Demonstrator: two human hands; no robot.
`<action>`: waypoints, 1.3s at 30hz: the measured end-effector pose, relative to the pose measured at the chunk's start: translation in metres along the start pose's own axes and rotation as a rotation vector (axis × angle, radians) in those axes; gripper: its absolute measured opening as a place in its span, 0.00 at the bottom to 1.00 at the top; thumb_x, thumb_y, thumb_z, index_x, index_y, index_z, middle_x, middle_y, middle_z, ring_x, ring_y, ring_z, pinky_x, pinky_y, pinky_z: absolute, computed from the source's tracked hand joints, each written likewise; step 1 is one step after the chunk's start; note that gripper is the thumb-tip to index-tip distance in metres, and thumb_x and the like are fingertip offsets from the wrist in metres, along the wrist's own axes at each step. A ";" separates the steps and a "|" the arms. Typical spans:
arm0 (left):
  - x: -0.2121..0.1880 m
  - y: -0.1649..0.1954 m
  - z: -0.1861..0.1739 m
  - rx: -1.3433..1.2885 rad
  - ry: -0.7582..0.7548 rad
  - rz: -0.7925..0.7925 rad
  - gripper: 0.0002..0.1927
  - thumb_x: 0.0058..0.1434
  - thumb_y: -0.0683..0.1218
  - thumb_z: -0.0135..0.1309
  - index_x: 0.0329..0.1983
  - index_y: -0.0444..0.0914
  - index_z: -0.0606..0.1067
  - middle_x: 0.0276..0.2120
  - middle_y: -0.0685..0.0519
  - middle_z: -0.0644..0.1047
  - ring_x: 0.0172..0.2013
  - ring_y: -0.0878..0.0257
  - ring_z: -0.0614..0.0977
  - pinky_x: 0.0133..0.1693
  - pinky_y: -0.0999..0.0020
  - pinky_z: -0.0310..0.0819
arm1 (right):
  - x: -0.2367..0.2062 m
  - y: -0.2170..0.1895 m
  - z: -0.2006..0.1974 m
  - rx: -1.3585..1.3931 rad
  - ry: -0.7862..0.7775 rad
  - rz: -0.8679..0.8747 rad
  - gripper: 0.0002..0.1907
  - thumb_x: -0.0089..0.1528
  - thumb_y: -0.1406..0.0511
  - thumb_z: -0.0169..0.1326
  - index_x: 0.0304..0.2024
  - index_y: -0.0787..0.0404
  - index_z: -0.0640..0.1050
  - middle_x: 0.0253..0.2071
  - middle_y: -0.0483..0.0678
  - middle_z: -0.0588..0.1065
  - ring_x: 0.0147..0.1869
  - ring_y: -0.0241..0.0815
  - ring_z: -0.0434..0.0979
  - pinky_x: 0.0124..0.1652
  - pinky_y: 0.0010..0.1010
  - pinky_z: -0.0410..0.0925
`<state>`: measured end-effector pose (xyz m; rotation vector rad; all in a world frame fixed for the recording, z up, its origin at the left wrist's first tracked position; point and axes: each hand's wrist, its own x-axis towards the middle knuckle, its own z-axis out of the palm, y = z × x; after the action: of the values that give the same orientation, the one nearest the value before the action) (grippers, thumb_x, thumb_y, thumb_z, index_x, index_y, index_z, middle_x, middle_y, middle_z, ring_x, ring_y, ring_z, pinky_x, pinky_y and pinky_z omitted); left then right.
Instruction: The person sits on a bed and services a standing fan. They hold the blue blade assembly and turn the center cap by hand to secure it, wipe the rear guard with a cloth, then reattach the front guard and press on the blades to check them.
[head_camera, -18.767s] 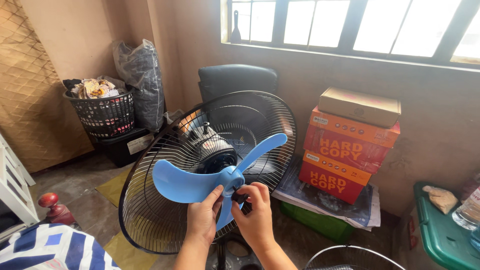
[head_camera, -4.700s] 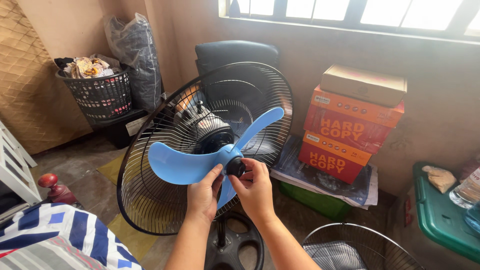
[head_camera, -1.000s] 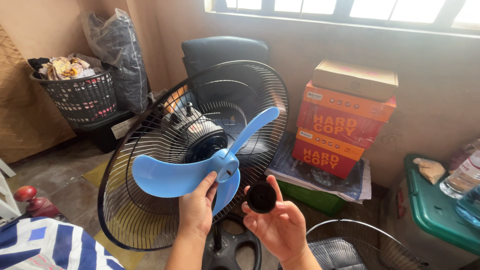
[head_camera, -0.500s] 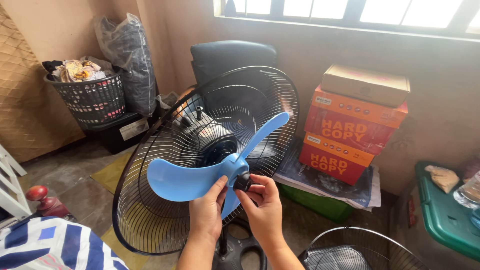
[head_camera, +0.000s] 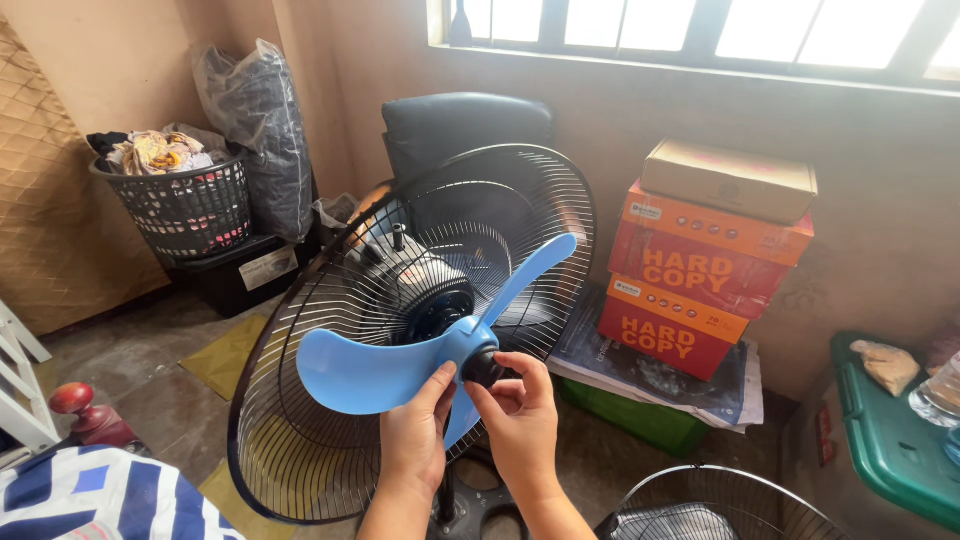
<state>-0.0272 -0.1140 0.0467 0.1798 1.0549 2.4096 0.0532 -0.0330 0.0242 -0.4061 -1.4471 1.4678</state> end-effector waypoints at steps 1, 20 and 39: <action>0.000 0.000 0.000 0.004 0.007 -0.009 0.13 0.56 0.38 0.62 0.45 0.36 0.78 0.42 0.52 0.80 0.43 0.65 0.81 0.46 0.70 0.74 | 0.000 0.001 0.000 0.040 -0.004 -0.003 0.25 0.54 0.74 0.67 0.52 0.61 0.74 0.38 0.47 0.74 0.38 0.33 0.77 0.35 0.22 0.72; 0.000 -0.001 0.002 0.012 0.012 -0.010 0.14 0.56 0.37 0.61 0.46 0.35 0.78 0.42 0.52 0.80 0.42 0.64 0.80 0.45 0.70 0.74 | 0.002 -0.017 0.002 -0.156 0.017 -0.254 0.21 0.54 0.72 0.67 0.50 0.63 0.78 0.49 0.46 0.72 0.49 0.36 0.77 0.50 0.26 0.76; 0.000 -0.001 0.004 -0.016 0.004 -0.005 0.13 0.57 0.37 0.61 0.45 0.35 0.77 0.42 0.52 0.79 0.43 0.65 0.80 0.45 0.71 0.75 | 0.002 -0.016 0.003 -0.262 0.009 -0.188 0.21 0.51 0.74 0.67 0.46 0.57 0.80 0.52 0.43 0.70 0.43 0.36 0.75 0.40 0.27 0.76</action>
<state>-0.0256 -0.1107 0.0491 0.1672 1.0366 2.4140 0.0568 -0.0365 0.0394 -0.4239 -1.6303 1.1297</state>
